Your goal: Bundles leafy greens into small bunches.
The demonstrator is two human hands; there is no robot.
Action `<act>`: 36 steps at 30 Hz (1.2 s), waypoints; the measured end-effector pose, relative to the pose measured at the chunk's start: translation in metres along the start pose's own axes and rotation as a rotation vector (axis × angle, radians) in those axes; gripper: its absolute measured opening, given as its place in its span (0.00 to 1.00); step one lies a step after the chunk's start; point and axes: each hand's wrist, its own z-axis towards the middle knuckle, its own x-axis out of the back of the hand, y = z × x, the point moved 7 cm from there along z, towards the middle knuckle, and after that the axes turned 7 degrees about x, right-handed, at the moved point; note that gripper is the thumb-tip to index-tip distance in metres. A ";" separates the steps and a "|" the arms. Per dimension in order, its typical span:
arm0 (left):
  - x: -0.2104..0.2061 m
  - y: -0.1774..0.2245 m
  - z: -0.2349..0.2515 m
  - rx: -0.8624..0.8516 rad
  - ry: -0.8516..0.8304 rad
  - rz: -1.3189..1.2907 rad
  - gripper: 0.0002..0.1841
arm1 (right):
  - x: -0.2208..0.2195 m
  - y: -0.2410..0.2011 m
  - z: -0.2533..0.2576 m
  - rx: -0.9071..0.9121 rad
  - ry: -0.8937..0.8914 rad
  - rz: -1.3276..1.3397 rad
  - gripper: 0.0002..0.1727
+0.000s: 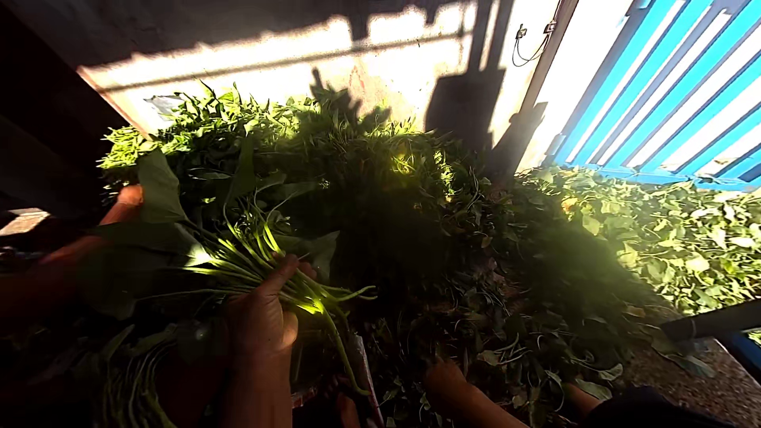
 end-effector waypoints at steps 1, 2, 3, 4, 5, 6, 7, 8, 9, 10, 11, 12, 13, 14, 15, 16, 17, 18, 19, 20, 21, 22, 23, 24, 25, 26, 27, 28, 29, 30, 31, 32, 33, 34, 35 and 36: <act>0.003 -0.003 0.001 0.025 0.021 -0.002 0.17 | -0.009 0.006 0.019 -0.027 0.036 0.044 0.24; 0.004 -0.006 0.001 0.055 0.031 0.005 0.17 | -0.017 0.013 0.036 -0.072 0.066 0.090 0.26; 0.004 -0.008 0.002 0.087 0.032 0.010 0.16 | -0.025 0.020 0.051 -0.124 0.088 0.132 0.29; 0.005 -0.010 0.003 0.116 0.035 0.008 0.16 | -0.033 0.026 0.063 -0.165 0.111 0.181 0.31; 0.006 -0.013 0.006 0.139 0.036 0.004 0.15 | -0.041 0.031 0.072 -0.195 0.131 0.234 0.34; 0.007 -0.014 0.007 0.155 0.031 0.008 0.15 | -0.048 0.034 0.077 -0.215 0.141 0.279 0.36; 0.007 -0.015 0.008 0.161 0.026 0.012 0.15 | -0.052 0.035 0.080 -0.223 0.139 0.297 0.36; 0.007 -0.015 0.008 0.158 0.026 0.016 0.15 | -0.053 0.036 0.080 -0.222 0.131 0.297 0.35; 0.007 -0.013 0.007 0.150 0.022 0.022 0.15 | -0.052 0.036 0.078 -0.209 0.120 0.301 0.32; 0.007 -0.012 0.007 0.136 0.012 0.031 0.15 | -0.049 0.035 0.074 -0.178 0.113 0.333 0.28; 0.006 -0.011 0.007 0.119 -0.003 0.040 0.15 | -0.046 0.037 0.072 -0.132 0.124 0.395 0.24; 0.006 -0.011 0.007 0.109 -0.019 0.050 0.16 | -0.047 0.041 0.072 -0.091 0.151 0.465 0.23; 0.005 -0.011 0.007 0.105 -0.025 0.055 0.17 | -0.046 0.047 0.070 -0.076 0.178 0.507 0.23; 0.004 -0.011 0.006 0.108 -0.026 0.059 0.18 | -0.042 0.051 0.062 -0.102 0.185 0.472 0.23; 0.002 -0.012 0.004 0.113 -0.025 0.069 0.18 | -0.036 0.052 0.048 -0.162 0.157 0.368 0.22; -0.001 -0.012 0.002 0.117 -0.033 0.079 0.17 | -0.033 0.052 0.037 -0.230 0.130 0.241 0.22; -0.004 -0.014 0.000 0.129 -0.041 0.080 0.16 | -0.032 0.051 0.031 -0.277 0.124 0.141 0.23; -0.006 -0.016 -0.002 0.146 -0.046 0.079 0.15 | -0.030 0.048 0.030 -0.292 0.156 0.060 0.21; -0.008 -0.019 -0.003 0.165 -0.045 0.074 0.14 | -0.025 0.044 0.031 -0.278 0.217 0.012 0.19; -0.010 -0.023 -0.004 0.188 -0.045 0.066 0.14 | -0.020 0.038 0.035 -0.241 0.278 -0.008 0.18; -0.012 -0.026 -0.005 0.209 -0.049 0.058 0.13 | -0.018 0.033 0.041 -0.188 0.315 0.012 0.18; -0.013 -0.028 -0.006 0.228 -0.053 0.048 0.12 | -0.021 0.027 0.049 -0.142 0.299 0.069 0.19; -0.014 -0.029 -0.006 0.246 -0.049 0.038 0.11 | -0.027 0.023 0.056 -0.120 0.241 0.158 0.22; -0.014 -0.030 -0.006 0.260 -0.038 0.028 0.12 | -0.035 0.021 0.063 -0.126 0.173 0.244 0.25; -0.013 -0.030 -0.004 0.271 -0.025 0.019 0.12 | -0.043 0.021 0.067 -0.147 0.119 0.312 0.27; -0.011 -0.030 -0.003 0.276 -0.008 0.012 0.13 | -0.050 0.021 0.068 -0.171 0.077 0.366 0.28; -0.009 -0.029 -0.001 0.275 0.006 0.007 0.13 | -0.054 0.021 0.067 -0.195 0.048 0.409 0.31; -0.007 -0.028 0.001 0.270 0.016 0.006 0.13 | -0.057 0.021 0.066 -0.213 0.038 0.445 0.33; -0.005 -0.026 0.002 0.260 0.022 0.009 0.12 | -0.061 0.023 0.069 -0.221 0.033 0.462 0.34; -0.004 -0.024 0.003 0.247 0.027 0.016 0.12 | -0.065 0.026 0.074 -0.213 0.034 0.474 0.33; -0.002 -0.022 0.004 0.234 0.028 0.020 0.13 | -0.071 0.030 0.081 -0.187 0.040 0.485 0.32; -0.002 -0.020 0.004 0.227 0.024 0.021 0.13 | -0.076 0.035 0.087 -0.156 0.053 0.508 0.31; -0.001 -0.020 0.004 0.222 0.020 0.019 0.14 | -0.078 0.040 0.091 -0.132 0.074 0.552 0.29; -0.001 -0.019 0.004 0.220 0.016 0.019 0.14 | -0.078 0.046 0.094 -0.116 0.116 0.623 0.27; 0.000 -0.019 0.005 0.218 0.008 0.022 0.14 | -0.075 0.052 0.094 -0.102 0.173 0.719 0.25; 0.000 -0.020 0.005 0.217 0.001 0.025 0.14 | -0.070 0.057 0.093 -0.076 0.231 0.830 0.23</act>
